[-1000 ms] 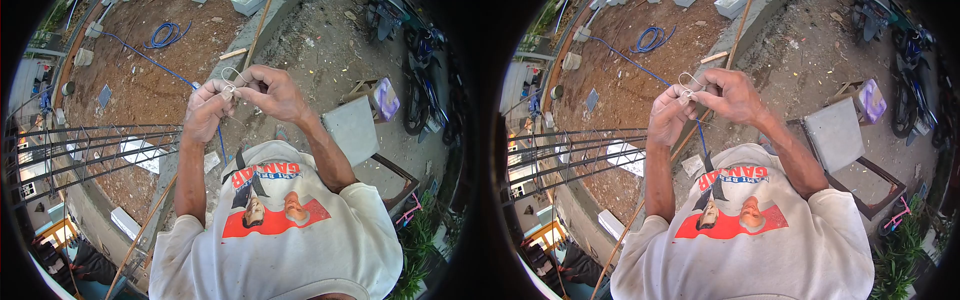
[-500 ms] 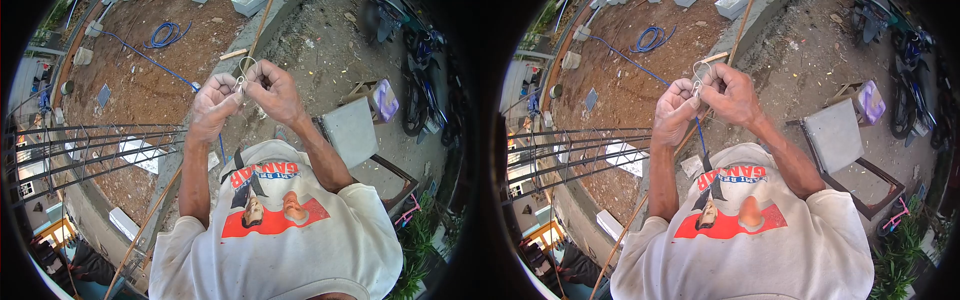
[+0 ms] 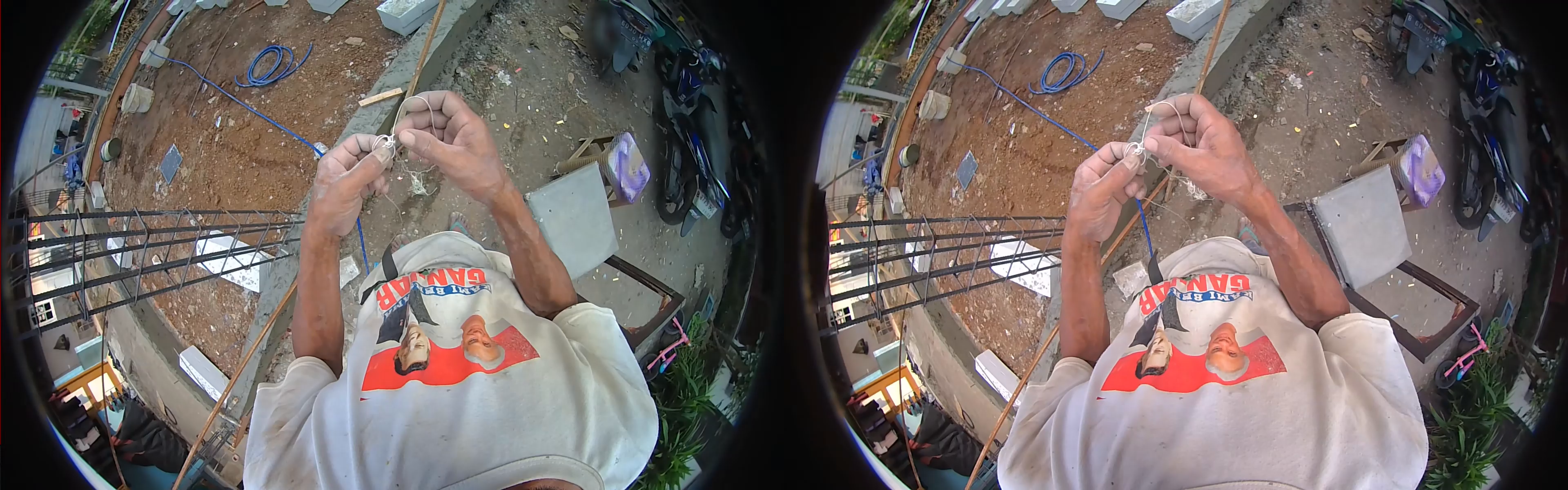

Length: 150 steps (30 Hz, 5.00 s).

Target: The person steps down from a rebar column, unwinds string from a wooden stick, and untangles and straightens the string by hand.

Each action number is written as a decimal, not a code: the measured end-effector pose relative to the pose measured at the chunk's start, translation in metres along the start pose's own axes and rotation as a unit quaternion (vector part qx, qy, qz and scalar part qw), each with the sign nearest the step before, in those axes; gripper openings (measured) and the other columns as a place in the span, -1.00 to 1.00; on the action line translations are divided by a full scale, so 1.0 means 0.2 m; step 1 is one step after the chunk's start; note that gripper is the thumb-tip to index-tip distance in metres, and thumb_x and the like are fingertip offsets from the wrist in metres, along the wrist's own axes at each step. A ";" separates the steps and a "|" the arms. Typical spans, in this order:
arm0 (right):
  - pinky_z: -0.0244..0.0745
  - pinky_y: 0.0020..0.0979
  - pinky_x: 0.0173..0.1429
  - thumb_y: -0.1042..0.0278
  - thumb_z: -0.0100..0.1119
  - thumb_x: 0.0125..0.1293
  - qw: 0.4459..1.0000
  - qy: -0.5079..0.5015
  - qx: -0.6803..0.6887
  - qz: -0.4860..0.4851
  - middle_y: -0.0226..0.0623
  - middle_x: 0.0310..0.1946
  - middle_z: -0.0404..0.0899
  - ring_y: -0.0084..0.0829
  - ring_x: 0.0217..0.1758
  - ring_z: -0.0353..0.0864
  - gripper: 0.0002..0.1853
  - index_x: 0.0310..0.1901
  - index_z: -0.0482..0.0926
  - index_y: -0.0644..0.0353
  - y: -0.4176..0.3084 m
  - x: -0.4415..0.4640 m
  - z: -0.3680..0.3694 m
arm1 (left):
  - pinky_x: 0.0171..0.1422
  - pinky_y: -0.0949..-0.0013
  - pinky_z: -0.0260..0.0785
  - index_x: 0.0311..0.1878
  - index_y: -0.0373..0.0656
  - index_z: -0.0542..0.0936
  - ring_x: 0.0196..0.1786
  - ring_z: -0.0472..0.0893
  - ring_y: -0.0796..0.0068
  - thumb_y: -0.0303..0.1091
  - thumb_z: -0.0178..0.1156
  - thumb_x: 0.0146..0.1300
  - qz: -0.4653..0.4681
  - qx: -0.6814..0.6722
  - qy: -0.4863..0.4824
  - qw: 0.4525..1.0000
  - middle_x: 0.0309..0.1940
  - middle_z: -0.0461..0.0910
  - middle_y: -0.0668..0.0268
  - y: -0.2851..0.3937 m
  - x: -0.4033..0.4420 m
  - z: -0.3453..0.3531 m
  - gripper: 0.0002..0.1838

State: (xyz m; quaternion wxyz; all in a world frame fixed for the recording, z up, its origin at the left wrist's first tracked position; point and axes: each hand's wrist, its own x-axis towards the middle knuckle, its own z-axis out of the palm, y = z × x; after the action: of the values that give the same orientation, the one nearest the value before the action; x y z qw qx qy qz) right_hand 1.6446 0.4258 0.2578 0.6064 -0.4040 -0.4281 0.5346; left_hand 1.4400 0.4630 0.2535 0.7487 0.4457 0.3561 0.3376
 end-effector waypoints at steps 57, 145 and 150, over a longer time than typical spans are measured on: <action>0.50 -0.45 -0.11 0.32 0.40 0.45 0.760 0.174 -0.601 -0.177 -0.35 -0.32 0.67 -0.50 -0.25 0.61 -0.83 -0.06 0.71 0.21 -0.21 0.08 -0.52 | -0.12 0.37 0.33 0.01 -0.09 0.55 -0.35 0.39 0.67 -0.28 0.18 0.63 0.077 -0.356 -0.050 0.930 -0.25 0.58 0.46 0.01 0.05 -0.10 -0.89; 0.61 -0.45 -0.14 0.47 0.48 0.30 0.973 -0.023 -0.211 -0.090 -0.35 -0.29 0.76 -0.57 -0.23 0.71 -0.88 -0.17 0.77 0.27 -0.01 0.02 0.11 | -0.33 0.60 0.33 0.07 -0.21 0.51 -0.34 0.50 0.78 -0.39 0.29 0.56 0.200 0.048 0.079 0.975 -0.24 0.64 0.39 0.07 0.04 0.02 -0.81; 0.60 -0.49 -0.13 0.44 0.49 0.32 0.988 -0.048 -0.141 -0.036 -0.44 -0.28 0.75 -0.66 -0.24 0.66 -0.88 -0.17 0.77 0.26 0.02 0.03 0.05 | -0.29 0.58 0.36 0.04 -0.19 0.55 -0.32 0.52 0.76 -0.39 0.31 0.54 0.204 0.101 0.072 0.971 -0.24 0.64 0.42 0.07 0.05 0.03 -0.84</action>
State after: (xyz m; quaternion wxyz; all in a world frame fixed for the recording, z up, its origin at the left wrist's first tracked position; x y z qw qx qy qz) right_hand 1.6341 0.4317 0.2579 0.5405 -0.4439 -0.5423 0.4656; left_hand 1.4481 0.4735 0.2664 0.5879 0.5566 0.3428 0.4765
